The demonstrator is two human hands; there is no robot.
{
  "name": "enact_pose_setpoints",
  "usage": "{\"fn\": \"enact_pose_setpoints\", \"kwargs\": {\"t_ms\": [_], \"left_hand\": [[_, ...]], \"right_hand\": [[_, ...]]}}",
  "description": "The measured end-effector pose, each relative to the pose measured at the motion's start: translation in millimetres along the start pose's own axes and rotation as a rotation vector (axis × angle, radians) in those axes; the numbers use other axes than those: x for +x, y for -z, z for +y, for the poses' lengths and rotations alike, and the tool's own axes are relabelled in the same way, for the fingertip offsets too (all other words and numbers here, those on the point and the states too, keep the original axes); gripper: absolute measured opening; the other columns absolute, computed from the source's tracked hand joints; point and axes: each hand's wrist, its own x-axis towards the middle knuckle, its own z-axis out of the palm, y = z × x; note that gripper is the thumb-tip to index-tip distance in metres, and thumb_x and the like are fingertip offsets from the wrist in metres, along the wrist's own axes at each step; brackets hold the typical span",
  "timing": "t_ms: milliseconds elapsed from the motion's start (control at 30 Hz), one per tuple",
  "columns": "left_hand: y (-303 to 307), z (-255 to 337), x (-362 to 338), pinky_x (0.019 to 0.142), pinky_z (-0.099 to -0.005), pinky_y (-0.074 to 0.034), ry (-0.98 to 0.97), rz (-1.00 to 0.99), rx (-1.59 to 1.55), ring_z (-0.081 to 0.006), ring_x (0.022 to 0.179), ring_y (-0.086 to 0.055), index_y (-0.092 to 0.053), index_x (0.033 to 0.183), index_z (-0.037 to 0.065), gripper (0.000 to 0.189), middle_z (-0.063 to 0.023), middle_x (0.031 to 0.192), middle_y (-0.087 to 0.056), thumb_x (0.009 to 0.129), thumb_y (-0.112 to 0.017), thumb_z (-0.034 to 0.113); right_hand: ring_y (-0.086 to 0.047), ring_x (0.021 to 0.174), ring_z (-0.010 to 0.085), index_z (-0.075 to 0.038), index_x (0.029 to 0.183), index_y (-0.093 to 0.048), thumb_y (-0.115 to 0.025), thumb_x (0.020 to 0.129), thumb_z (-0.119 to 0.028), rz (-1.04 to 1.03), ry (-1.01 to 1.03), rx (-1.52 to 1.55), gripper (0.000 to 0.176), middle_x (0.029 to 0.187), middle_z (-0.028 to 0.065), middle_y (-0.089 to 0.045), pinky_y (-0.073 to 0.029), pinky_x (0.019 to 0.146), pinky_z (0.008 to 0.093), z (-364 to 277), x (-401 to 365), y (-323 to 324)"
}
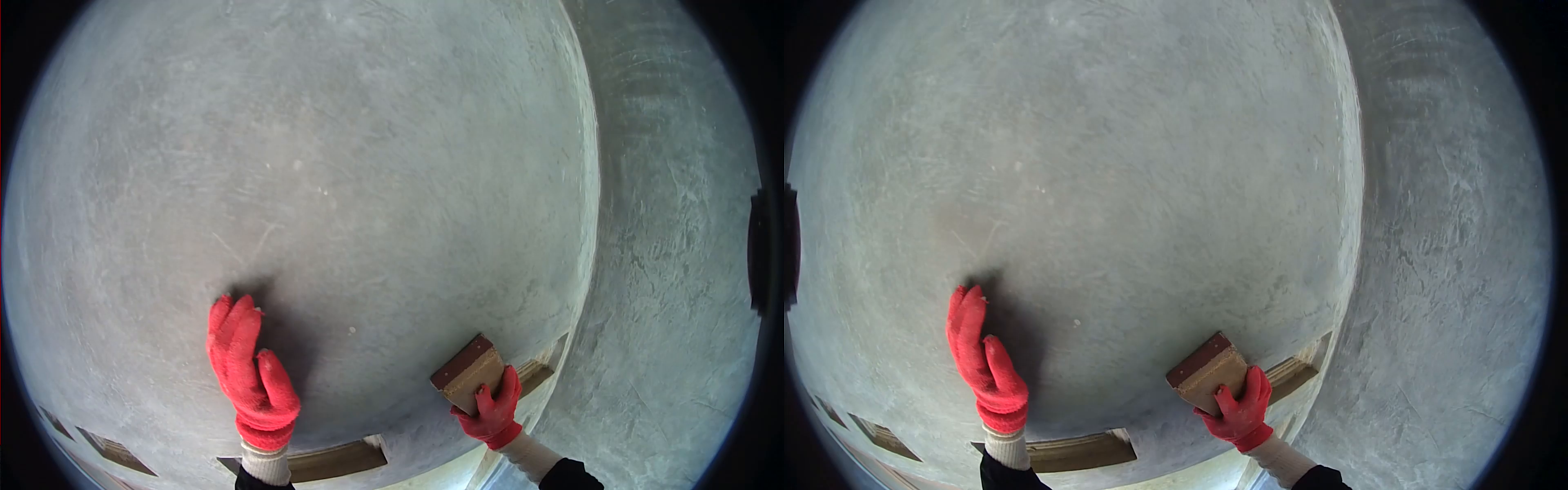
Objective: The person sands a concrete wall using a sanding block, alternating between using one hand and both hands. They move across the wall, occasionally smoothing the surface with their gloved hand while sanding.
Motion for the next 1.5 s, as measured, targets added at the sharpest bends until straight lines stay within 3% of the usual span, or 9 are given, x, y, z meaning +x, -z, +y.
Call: {"fn": "enact_pose_setpoints", "kwargs": {"t_ms": [367,500,700,833,933,1067,1200,1367,1500], "left_hand": [[2.3,-0.9,0.7,0.109,-0.051,-0.033,-0.009,-0.046,-0.007,-0.0433,0.126,-0.047,-0.057,0.118,-0.004,0.036,-0.0206,0.126,-0.058,0.087,-0.042,0.008],[-1.3,-0.7,2.6,0.104,-0.0543,-0.038,-0.029,0.013,-0.002,-0.0422,0.116,-0.052,-0.061,0.11,-0.004,0.037,-0.0204,0.117,-0.061,0.077,-0.047,0.005],[-0.5,0.4,6.4,0.107,-0.053,-0.036,-0.065,0.012,-0.068,-0.0412,0.12,-0.05,-0.06,0.114,-0.003,0.035,-0.0193,0.121,-0.06,0.084,-0.046,0.008],[-4.0,-0.7,6.5,0.105,-0.0551,-0.037,-0.085,0.029,-0.086,-0.0405,0.118,-0.052,-0.061,0.112,-0.003,0.036,-0.0184,0.119,-0.061,0.079,-0.049,0.006],[-1.9,-1.2,7.1,0.104,-0.0557,-0.038,-0.094,0.03,-0.097,-0.0405,0.116,-0.052,-0.061,0.111,-0.003,0.037,-0.0184,0.118,-0.061,0.078,-0.05,0.005],[-0.3,-1.9,9.1,0.099,-0.0538,-0.041,-0.108,0.032,-0.096,-0.0375,0.112,-0.053,-0.063,0.111,0.0,0.04,-0.0157,0.115,-0.062,0.072,-0.054,0.004],[0.0,-4.5,9.4,0.098,-0.054,-0.042,-0.128,0.031,-0.136,-0.0372,0.111,-0.053,-0.063,0.111,0.0,0.041,-0.0157,0.116,-0.061,0.071,-0.055,0.004],[15.4,1.5,-6.4,0.099,-0.0535,-0.042,-0.174,-0.043,-0.173,-0.0362,0.116,-0.052,-0.063,0.115,0.002,0.042,-0.0148,0.119,-0.061,0.073,-0.061,0.008],[8.6,28.1,-9.2,0.105,-0.0528,-0.038,-0.488,-0.356,-0.278,-0.0348,0.122,-0.05,-0.057,0.128,0.007,0.058,-0.0117,0.128,-0.057,0.077,-0.073,0.028]], "right_hand": [[-0.043,0.13,0.0443,-0.008,0.145,-0.04,-0.062,0.084,-0.049,0.326,-0.101,0.08,0.077,0.143,0.0304,-0.039,-0.038,0.106,0.046,6.3,477.8,6.7],[-0.055,0.11,0.0465,-0.01,0.14,-0.045,-0.066,0.084,-0.041,0.382,-0.045,-0.045,0.067,0.135,0.0297,-0.046,-0.048,0.092,0.0492,9.8,407.0,-4.1],[-0.047,0.109,0.0563,-0.017,0.138,-0.045,-0.077,0.069,-0.042,-0.07,-0.046,0.116,0.08,0.132,0.0399,-0.038,-0.041,0.086,0.0607,-18.2,36.6,-9.3],[-0.045,0.115,0.0551,-0.019,0.136,-0.046,-0.076,0.07,-0.044,-0.129,0.084,-0.003,0.077,0.139,0.0375,-0.035,-0.039,0.088,0.0599,-33.2,150.4,9.6],[-0.049,0.118,0.0471,-0.015,0.142,-0.046,-0.063,0.084,-0.044,0.231,0.16,-0.063,0.067,0.142,0.0304,-0.039,-0.043,0.095,0.0505,-30.6,332.1,-1.3],[-0.053,0.116,0.0441,-0.015,0.141,-0.047,-0.065,0.082,-0.048,0.365,-0.11,-0.047,0.07,0.141,0.0264,-0.043,-0.046,0.096,0.0491,-29.7,514.1,-1.5],[-0.053,0.116,0.0451,-0.016,0.141,-0.047,-0.065,0.083,-0.045,0.428,-0.023,-0.075,0.067,0.14,0.0261,-0.044,-0.046,0.097,0.0495,-32.2,471.9,-12.3],[-0.05,0.111,0.0545,-0.008,0.134,-0.05,-0.069,0.08,-0.04,0.078,0.097,-0.01,0.066,0.137,0.037,-0.04,-0.043,0.091,0.0565,-67.1,189.9,3.0],[-0.051,0.111,0.048,-0.008,0.124,-0.054,-0.079,0.068,-0.048,-0.044,0.274,0.063,0.073,0.129,0.0265,-0.048,-0.044,0.089,0.0543,-77.9,83.2,6.2]]}}
